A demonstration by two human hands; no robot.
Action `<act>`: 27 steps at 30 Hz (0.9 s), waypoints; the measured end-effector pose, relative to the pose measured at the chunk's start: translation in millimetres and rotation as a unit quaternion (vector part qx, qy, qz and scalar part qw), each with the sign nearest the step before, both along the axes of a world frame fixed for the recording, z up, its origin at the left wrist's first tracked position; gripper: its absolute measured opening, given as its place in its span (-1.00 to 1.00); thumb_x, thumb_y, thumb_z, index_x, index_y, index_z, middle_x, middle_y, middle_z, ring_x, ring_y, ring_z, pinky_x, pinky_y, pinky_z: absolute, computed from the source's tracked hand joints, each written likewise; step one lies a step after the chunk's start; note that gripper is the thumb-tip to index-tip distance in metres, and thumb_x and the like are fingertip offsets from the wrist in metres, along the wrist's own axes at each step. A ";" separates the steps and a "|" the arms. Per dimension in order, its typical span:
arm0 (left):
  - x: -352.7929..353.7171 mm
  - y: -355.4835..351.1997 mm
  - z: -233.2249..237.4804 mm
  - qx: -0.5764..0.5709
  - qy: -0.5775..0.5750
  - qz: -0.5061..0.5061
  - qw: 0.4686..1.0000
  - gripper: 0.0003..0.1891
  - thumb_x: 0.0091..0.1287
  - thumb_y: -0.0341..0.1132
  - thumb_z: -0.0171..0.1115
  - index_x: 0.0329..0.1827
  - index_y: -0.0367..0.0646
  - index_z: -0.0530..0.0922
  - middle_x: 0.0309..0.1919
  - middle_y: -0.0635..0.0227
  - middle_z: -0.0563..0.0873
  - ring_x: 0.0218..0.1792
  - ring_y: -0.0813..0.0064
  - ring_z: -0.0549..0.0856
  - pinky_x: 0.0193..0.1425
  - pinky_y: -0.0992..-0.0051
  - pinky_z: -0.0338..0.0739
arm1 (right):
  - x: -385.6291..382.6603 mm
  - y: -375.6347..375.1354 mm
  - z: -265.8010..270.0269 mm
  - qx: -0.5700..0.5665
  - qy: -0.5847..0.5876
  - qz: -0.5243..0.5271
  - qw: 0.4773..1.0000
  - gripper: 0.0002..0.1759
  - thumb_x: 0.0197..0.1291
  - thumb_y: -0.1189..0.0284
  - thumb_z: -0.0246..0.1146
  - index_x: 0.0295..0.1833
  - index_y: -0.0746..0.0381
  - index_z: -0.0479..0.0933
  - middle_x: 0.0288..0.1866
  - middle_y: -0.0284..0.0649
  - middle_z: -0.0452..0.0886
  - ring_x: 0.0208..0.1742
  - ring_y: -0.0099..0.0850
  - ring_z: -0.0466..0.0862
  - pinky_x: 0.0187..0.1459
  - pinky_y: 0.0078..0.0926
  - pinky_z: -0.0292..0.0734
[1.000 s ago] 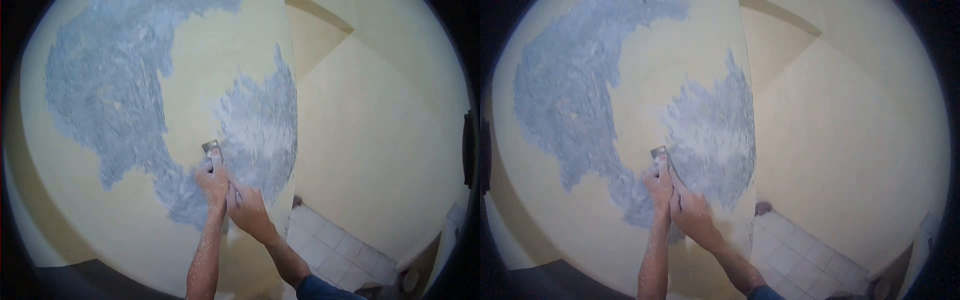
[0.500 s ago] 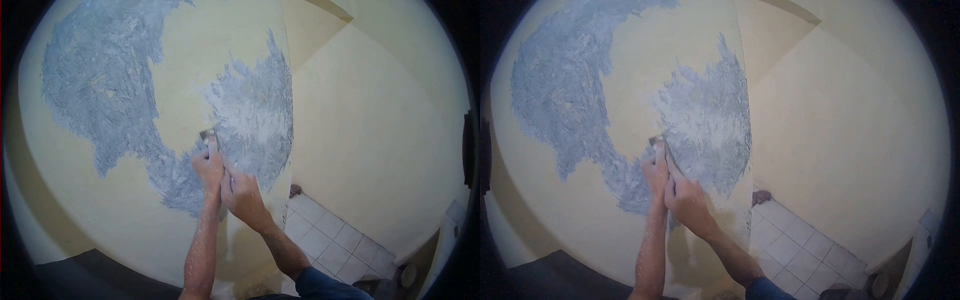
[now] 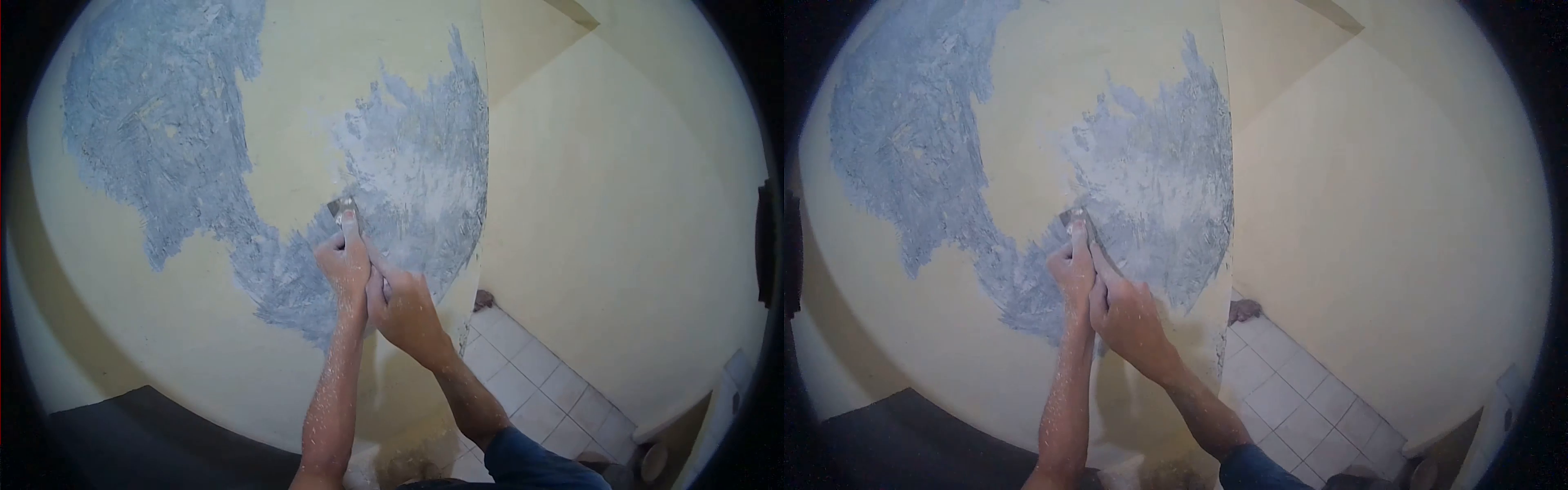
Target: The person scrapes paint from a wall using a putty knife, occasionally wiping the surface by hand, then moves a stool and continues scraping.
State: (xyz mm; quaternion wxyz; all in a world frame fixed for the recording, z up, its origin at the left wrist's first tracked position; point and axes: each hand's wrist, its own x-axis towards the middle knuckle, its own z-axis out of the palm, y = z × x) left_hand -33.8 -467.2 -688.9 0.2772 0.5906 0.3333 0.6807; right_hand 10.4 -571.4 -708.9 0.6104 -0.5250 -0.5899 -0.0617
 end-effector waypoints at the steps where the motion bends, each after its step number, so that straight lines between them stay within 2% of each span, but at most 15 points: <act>1: 0.0 7.2 5.3 0.025 0.016 0.015 0.999 -0.37 0.47 -0.06 0.23 -0.68 -0.43 0.40 -0.79 0.44 0.32 -0.64 0.62 0.29 -0.55 0.32 0.16 | 2.9 13.6 -4.3 0.038 -0.014 -0.009 0.999 -0.47 0.36 0.47 0.07 0.42 0.35 0.42 -0.44 0.23 0.57 -0.43 0.16 0.62 -0.29 -0.02 0.50; 2: 0.6 10.5 7.6 0.046 0.036 0.028 0.998 -0.37 0.48 -0.07 0.21 -0.68 -0.42 0.39 -0.81 0.41 0.28 -0.65 0.61 0.27 -0.55 0.30 0.16 | 4.5 19.4 -7.3 0.072 -0.025 -0.020 0.997 -0.48 0.36 0.46 0.07 0.42 0.35 0.42 -0.43 0.23 0.57 -0.42 0.16 0.61 -0.28 -0.04 0.50; 5: 3.9 2.3 27.0 0.021 0.001 -0.054 0.998 -0.39 0.48 -0.06 0.22 -0.65 -0.41 0.42 -0.80 0.32 0.31 -0.63 0.58 0.27 -0.53 0.29 0.18 | 13.2 3.6 17.2 0.016 0.008 0.034 0.999 -0.47 0.33 0.61 0.12 0.43 0.33 0.42 -0.26 0.23 0.64 -0.41 0.02 0.61 -0.32 -0.27 0.54; 7: -1.7 -11.0 14.8 0.049 0.094 -0.064 0.992 -0.43 0.46 -0.06 0.23 -0.61 -0.39 0.47 -0.78 0.23 0.40 -0.64 0.53 0.36 -0.51 0.29 0.25 | 16.5 -16.8 10.4 0.008 0.008 0.034 0.999 -0.40 0.36 0.61 0.11 0.52 0.32 0.28 -0.29 0.11 0.64 -0.47 -0.11 0.62 -0.35 -0.37 0.55; 9: -13.2 -22.5 12.8 0.125 0.189 -0.060 0.972 -0.50 0.45 -0.07 0.22 -0.54 -0.35 0.55 -0.72 0.19 0.52 -0.62 0.45 0.47 -0.48 0.31 0.34 | 23.4 -37.5 -8.9 -0.005 0.092 0.085 0.992 -0.32 0.41 0.59 0.08 0.61 0.28 0.12 -0.34 -0.08 0.59 -0.52 -0.31 0.61 -0.40 -0.47 0.55; 10: -27.6 -32.7 16.4 0.175 0.242 -0.052 0.953 -0.54 0.45 -0.08 0.21 -0.50 -0.31 0.61 -0.67 0.19 0.59 -0.61 0.40 0.53 -0.46 0.33 0.40 | 27.9 -49.5 -28.3 -0.023 0.180 0.136 0.974 -0.27 0.44 0.57 0.07 0.66 0.25 0.02 -0.36 -0.21 0.55 -0.54 -0.45 0.60 -0.44 -0.52 0.54; 11: -41.2 -40.3 23.3 0.220 0.293 -0.044 0.929 -0.58 0.44 -0.10 0.20 -0.46 -0.27 0.67 -0.61 0.18 0.66 -0.59 0.35 0.60 -0.44 0.35 0.46 | 33.0 -64.3 -45.4 -0.013 0.219 0.102 0.970 -0.31 0.45 0.55 0.07 0.63 0.27 0.06 -0.36 -0.27 0.52 -0.53 -0.52 0.59 -0.47 -0.55 0.52; 12: -57.8 -37.1 38.8 0.262 0.303 0.029 0.916 -0.69 0.42 -0.12 0.21 -0.24 -0.22 0.70 -0.34 0.09 0.71 -0.36 0.24 0.67 -0.22 0.27 0.52 | 40.5 -78.8 -59.3 -0.005 0.254 0.068 0.965 -0.35 0.46 0.54 0.07 0.61 0.29 0.09 -0.35 -0.34 0.50 -0.53 -0.59 0.57 -0.50 -0.57 0.51; 13: -74.1 -30.6 57.1 0.299 0.311 0.103 0.896 -0.70 0.39 -0.15 0.21 -0.03 -0.17 0.72 -0.07 0.00 0.76 -0.13 0.14 0.74 0.00 0.20 0.58 | 49.6 -93.2 -71.8 -0.023 0.289 0.072 0.954 -0.38 0.43 0.55 0.10 0.56 0.31 0.15 -0.39 -0.34 0.50 -0.54 -0.59 0.57 -0.50 -0.57 0.52; 15: -80.1 -22.5 97.2 0.473 0.314 0.329 0.754 -0.48 0.35 -0.08 0.23 0.32 -0.12 0.57 0.34 -0.07 0.53 0.40 0.11 0.48 0.49 -0.03 0.23 | 56.2 -112.7 -88.3 -0.056 0.327 0.062 0.941 -0.44 0.40 0.56 0.13 0.48 0.35 0.23 -0.43 -0.34 0.50 -0.56 -0.58 0.57 -0.51 -0.57 0.54; 18: -74.4 26.7 81.6 0.446 0.445 0.288 0.721 -0.32 0.36 0.02 0.20 0.51 -0.03 0.39 0.58 0.04 0.24 0.63 0.15 0.12 0.65 -0.14 -0.31 | 52.5 -138.9 -103.8 -0.125 0.344 0.024 0.930 -0.50 0.37 0.55 0.17 0.39 0.38 0.31 -0.43 -0.33 0.52 -0.56 -0.57 0.57 -0.52 -0.56 0.53; 20: -82.2 39.4 33.6 0.455 0.588 -0.046 0.668 -0.31 0.36 0.09 0.17 0.53 0.04 0.37 0.59 0.12 0.24 0.65 0.18 0.09 0.66 -0.15 -0.34 | 43.6 -166.1 -103.4 -0.195 0.361 0.006 0.912 -0.52 0.36 0.54 0.19 0.36 0.41 0.36 -0.44 -0.33 0.52 -0.56 -0.56 0.58 -0.53 -0.55 0.52; 22: -91.0 19.6 -3.9 0.471 0.769 -0.164 0.399 -0.22 0.32 0.13 0.24 0.57 0.02 0.30 0.56 0.19 0.30 0.64 0.18 0.11 0.67 -0.14 -0.29 | 36.9 -187.6 -123.1 -0.157 0.393 -0.026 0.906 -0.52 0.36 0.52 0.20 0.36 0.41 0.38 -0.47 -0.36 0.51 -0.56 -0.60 0.55 -0.53 -0.57 0.46; 24: -95.5 4.4 5.9 0.516 0.701 -0.180 0.458 -0.25 0.34 0.12 0.24 0.55 0.02 0.32 0.56 0.16 0.30 0.63 0.16 0.12 0.66 -0.15 -0.25 | 38.2 -200.8 -147.2 -0.140 0.390 -0.064 0.908 -0.51 0.38 0.50 0.18 0.38 0.40 0.40 -0.48 -0.37 0.52 -0.56 -0.63 0.53 -0.54 -0.59 0.41; 27: -106.5 -7.6 45.7 0.500 0.635 -0.091 0.582 -0.28 0.39 0.12 0.19 0.56 0.06 0.31 0.59 0.11 0.22 0.64 0.09 0.09 0.66 -0.16 -0.22 | 33.3 -210.0 -181.1 -0.153 0.380 -0.091 0.908 -0.49 0.43 0.47 0.13 0.44 0.37 0.38 -0.49 -0.40 0.49 -0.57 -0.68 0.44 -0.55 -0.64 0.31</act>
